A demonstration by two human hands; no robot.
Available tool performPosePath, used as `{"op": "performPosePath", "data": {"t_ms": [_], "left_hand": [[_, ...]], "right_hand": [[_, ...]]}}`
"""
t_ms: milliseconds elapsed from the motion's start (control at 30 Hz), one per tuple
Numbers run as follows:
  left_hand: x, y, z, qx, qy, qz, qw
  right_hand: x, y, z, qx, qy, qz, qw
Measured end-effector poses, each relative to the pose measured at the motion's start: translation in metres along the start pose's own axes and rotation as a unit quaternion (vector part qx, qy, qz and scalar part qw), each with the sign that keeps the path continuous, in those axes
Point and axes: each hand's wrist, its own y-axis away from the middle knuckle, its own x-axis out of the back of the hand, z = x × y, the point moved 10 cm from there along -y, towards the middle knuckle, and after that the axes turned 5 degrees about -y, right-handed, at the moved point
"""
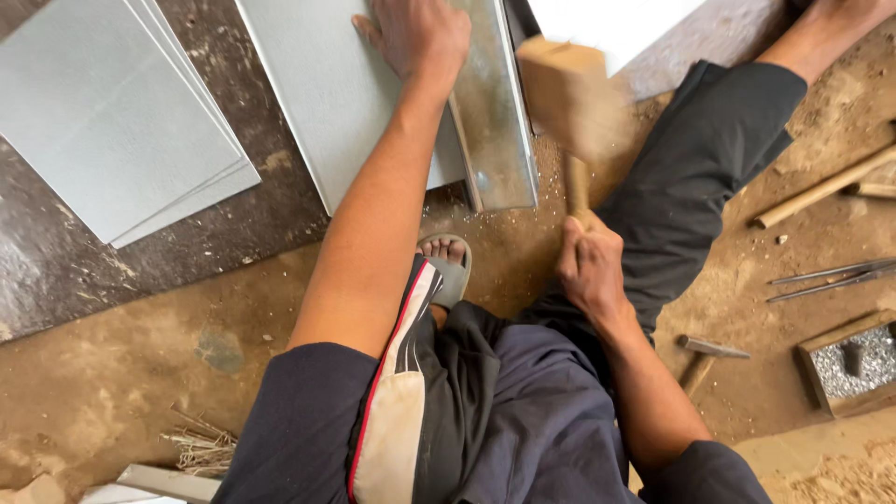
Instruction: The person places a metal sheet on a metal bar and uses a wooden mallet to bend the sheet along the bar. The person repeats this process with multiple metal sheets, stacking the bent pieces aside.
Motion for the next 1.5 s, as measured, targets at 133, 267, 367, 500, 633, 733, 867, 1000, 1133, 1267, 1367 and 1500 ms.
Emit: {"op": "performPosePath", "data": {"t_ms": [133, 267, 367, 500, 633, 733, 867, 1000, 1133, 1267, 1367, 1500], "left_hand": [[0.031, 0.001, 0.003, -0.084, 0.195, 0.118, 0.97], [0.029, 0.044, -0.028, -0.082, 0.53, -0.05, 0.843], [0.038, 0.084, -0.044, -0.091, 0.645, -0.084, 0.754], [0.046, 0.098, -0.048, -0.086, 0.76, -0.126, 0.632], [0.048, 0.089, -0.057, -0.099, 0.786, -0.176, 0.585], [0.033, 0.078, -0.086, -0.054, 0.684, -0.086, 0.722], [0.024, 0.063, -0.097, -0.053, 0.693, -0.062, 0.717], [0.029, 0.061, -0.103, -0.028, 0.683, -0.061, 0.727], [0.038, 0.063, -0.103, -0.027, 0.726, -0.089, 0.681], [0.067, 0.06, -0.119, -0.062, 0.7, -0.068, 0.708], [0.089, 0.058, -0.137, -0.031, 0.721, -0.073, 0.688], [0.128, 0.046, -0.135, -0.047, 0.745, -0.027, 0.665]], "right_hand": [[-0.008, 0.002, 0.051, -0.319, -0.226, -0.037, 0.92], [-0.009, -0.003, 0.008, -0.21, -0.537, -0.041, 0.816], [-0.019, -0.001, -0.008, -0.18, -0.576, -0.023, 0.797], [-0.068, 0.03, 0.027, -0.37, -0.203, -0.24, 0.874], [-0.059, 0.053, 0.045, -0.382, -0.391, -0.202, 0.812], [-0.038, 0.053, 0.061, -0.339, -0.457, -0.158, 0.807], [0.009, 0.008, 0.109, -0.332, 0.149, -0.159, 0.918], [-0.009, -0.076, 0.055, -0.017, 0.085, -0.058, 0.995], [-0.107, -0.144, 0.005, 0.145, 0.13, -0.06, 0.979], [-0.137, -0.171, 0.033, -0.106, -0.044, -0.068, 0.991], [-0.112, -0.141, 0.037, -0.147, -0.173, -0.051, 0.972], [-0.106, -0.09, -0.011, 0.109, -0.055, -0.032, 0.992]]}}
